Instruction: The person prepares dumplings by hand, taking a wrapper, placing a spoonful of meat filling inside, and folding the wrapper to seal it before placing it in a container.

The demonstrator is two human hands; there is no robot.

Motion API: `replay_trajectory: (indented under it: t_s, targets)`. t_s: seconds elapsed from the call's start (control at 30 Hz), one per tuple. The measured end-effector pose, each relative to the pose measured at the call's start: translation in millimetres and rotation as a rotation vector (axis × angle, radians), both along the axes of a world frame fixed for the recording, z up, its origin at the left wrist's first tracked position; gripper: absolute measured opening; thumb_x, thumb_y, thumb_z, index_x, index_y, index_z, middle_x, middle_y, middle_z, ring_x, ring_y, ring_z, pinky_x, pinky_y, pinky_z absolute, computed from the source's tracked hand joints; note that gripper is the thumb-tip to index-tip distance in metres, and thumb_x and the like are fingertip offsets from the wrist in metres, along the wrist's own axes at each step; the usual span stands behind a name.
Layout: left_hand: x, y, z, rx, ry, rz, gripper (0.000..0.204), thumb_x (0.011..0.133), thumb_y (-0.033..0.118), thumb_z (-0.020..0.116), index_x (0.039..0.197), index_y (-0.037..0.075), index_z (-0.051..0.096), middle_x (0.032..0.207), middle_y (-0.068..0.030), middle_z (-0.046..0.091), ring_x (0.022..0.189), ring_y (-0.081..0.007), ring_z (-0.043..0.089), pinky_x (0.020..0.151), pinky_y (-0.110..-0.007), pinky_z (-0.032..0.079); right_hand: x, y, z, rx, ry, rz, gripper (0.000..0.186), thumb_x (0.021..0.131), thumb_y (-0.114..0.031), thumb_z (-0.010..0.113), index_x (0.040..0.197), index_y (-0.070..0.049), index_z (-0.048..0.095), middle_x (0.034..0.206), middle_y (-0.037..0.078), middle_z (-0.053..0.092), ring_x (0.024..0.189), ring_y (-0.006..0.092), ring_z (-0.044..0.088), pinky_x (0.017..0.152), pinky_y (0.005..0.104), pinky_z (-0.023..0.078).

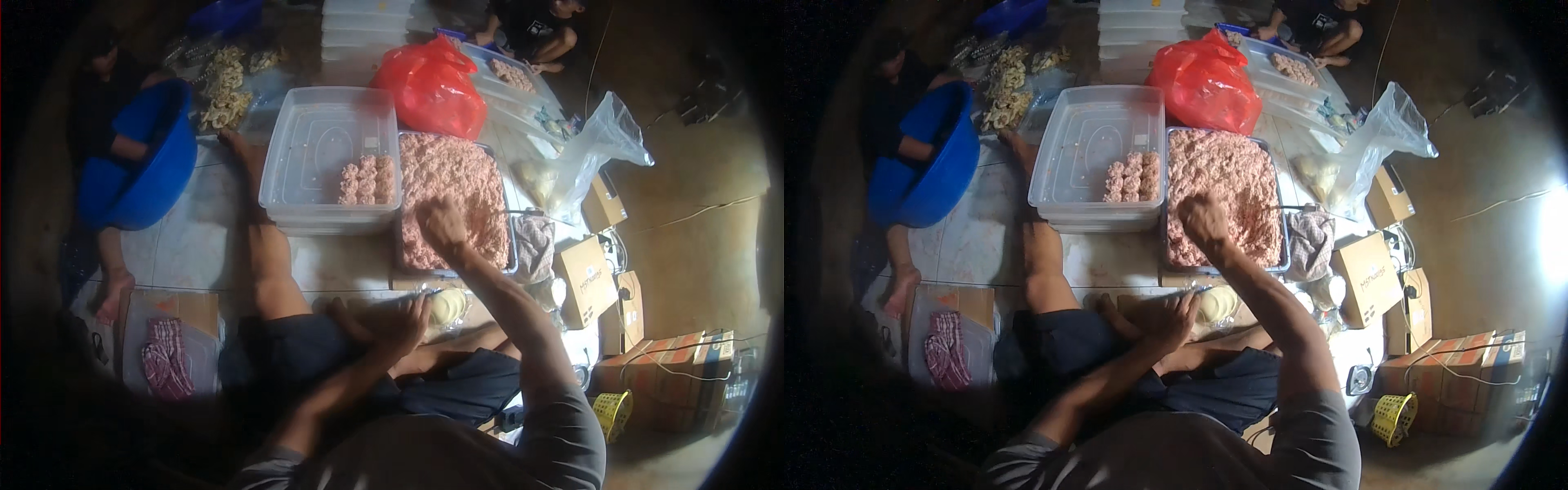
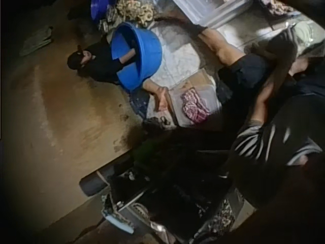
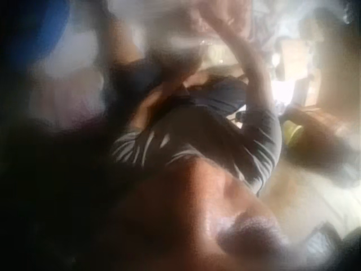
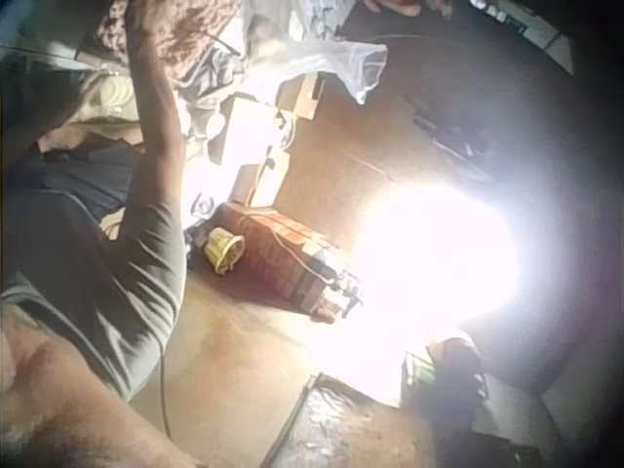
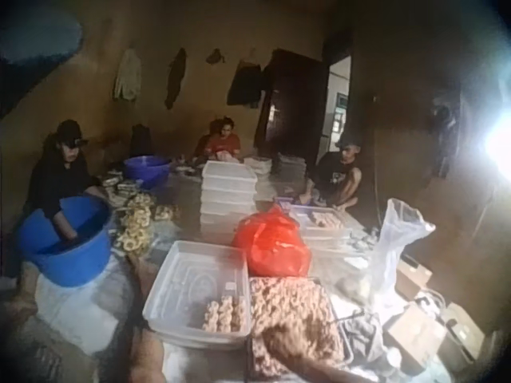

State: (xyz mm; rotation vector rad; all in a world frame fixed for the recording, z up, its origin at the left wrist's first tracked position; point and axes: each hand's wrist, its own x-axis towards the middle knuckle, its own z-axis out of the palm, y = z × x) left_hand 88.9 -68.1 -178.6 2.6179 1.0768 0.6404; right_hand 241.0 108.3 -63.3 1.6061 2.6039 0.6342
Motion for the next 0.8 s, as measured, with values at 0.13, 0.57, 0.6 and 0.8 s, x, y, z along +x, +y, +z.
replay_trajectory:
  t_s: [0.13,0.57,0.6,0.8]
  targets:
    - [-23.3,5.3,-18.9,-0.029,0.016,-0.068,0.033,0.087,0.019,0.064,0.116,0.004,0.062,0.128,-0.0172,0.059,0.112,-0.0333,0.06,0.091,-0.049,0.049,-10.4,-3.7,29.8,-0.168,0.101,0.06,0.015,0.095,-0.009,0.054,0.089,-0.013,0.068,0.088,0.006,0.07,0.084,0.0212,0.064,0.086,0.0389,0.041]
    - [-28.6,34.1,32.6,-0.694,-0.494,-0.052,0.025,0.096,0.027,0.064,0.097,0.002,0.062,0.087,-0.0226,0.069,0.086,-0.0415,0.066,0.076,-0.05,0.05,-5.2,49.4,62.1,-0.084,0.211,-0.181,0.021,0.096,-0.003,0.052,0.086,-0.009,0.069,0.083,0.012,0.069,0.079,0.0254,0.066,0.095,0.044,0.046]
    - [-24.1,36.3,41.1,-0.718,-0.545,-0.053,0.027,0.096,0.027,0.063,0.097,0.001,0.061,0.089,-0.0241,0.068,0.086,-0.0431,0.066,0.075,-0.051,0.05,4.4,51.7,44.4,-0.147,0.239,-0.231,0.021,0.098,-0.007,0.051,0.087,-0.01,0.069,0.084,0.012,0.069,0.08,0.0253,0.065,0.091,0.0443,0.046]
    - [-34.1,41.8,25.8,-0.943,-0.761,0.119,0.036,0.091,0.032,0.074,0.089,-0.001,0.06,0.078,-0.014,0.066,0.072,-0.0229,0.065,0.068,-0.038,0.052,-10.6,48.3,43.7,-0.233,-0.01,0.015,0.018,0.093,-0.005,0.055,0.09,-0.012,0.071,0.087,0.007,0.071,0.086,0.0216,0.067,0.089,0.0439,0.04]
